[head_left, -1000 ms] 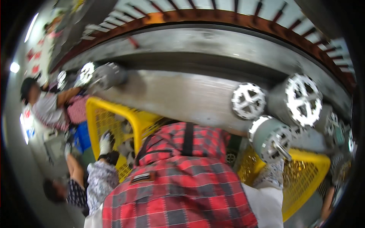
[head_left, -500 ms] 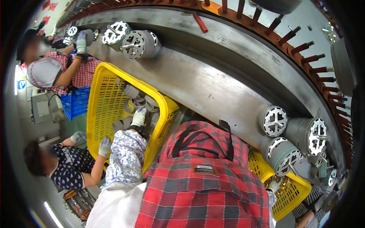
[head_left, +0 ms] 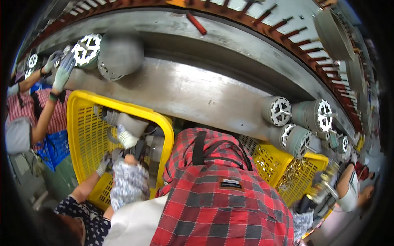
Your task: Assembling metal gears and housing components on a factory assembly line.
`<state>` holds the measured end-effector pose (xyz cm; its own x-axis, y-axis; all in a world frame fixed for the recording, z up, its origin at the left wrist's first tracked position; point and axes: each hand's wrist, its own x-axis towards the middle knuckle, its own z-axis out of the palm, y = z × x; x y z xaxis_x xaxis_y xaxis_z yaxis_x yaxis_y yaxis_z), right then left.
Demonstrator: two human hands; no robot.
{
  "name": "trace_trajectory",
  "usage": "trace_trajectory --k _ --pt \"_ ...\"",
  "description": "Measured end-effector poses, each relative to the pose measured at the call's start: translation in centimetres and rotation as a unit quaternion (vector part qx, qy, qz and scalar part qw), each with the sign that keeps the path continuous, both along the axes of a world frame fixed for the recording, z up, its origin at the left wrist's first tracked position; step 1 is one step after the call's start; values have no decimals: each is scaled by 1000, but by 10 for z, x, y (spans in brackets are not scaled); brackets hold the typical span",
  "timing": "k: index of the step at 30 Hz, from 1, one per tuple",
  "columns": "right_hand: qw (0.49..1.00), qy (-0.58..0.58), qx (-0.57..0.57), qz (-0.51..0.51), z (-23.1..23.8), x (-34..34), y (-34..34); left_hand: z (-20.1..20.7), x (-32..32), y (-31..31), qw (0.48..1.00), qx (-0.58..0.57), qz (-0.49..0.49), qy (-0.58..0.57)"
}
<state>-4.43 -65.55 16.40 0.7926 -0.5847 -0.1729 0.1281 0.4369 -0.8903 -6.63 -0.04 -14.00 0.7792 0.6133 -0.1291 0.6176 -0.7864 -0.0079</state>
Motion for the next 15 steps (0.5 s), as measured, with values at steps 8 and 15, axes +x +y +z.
trace_trajectory --k 8,15 --pt "818 269 -71 504 -97 86 90 224 108 -109 874 -293 -224 -316" --pt "621 105 -132 765 -113 132 100 102 190 -264 749 -155 -640 -66"
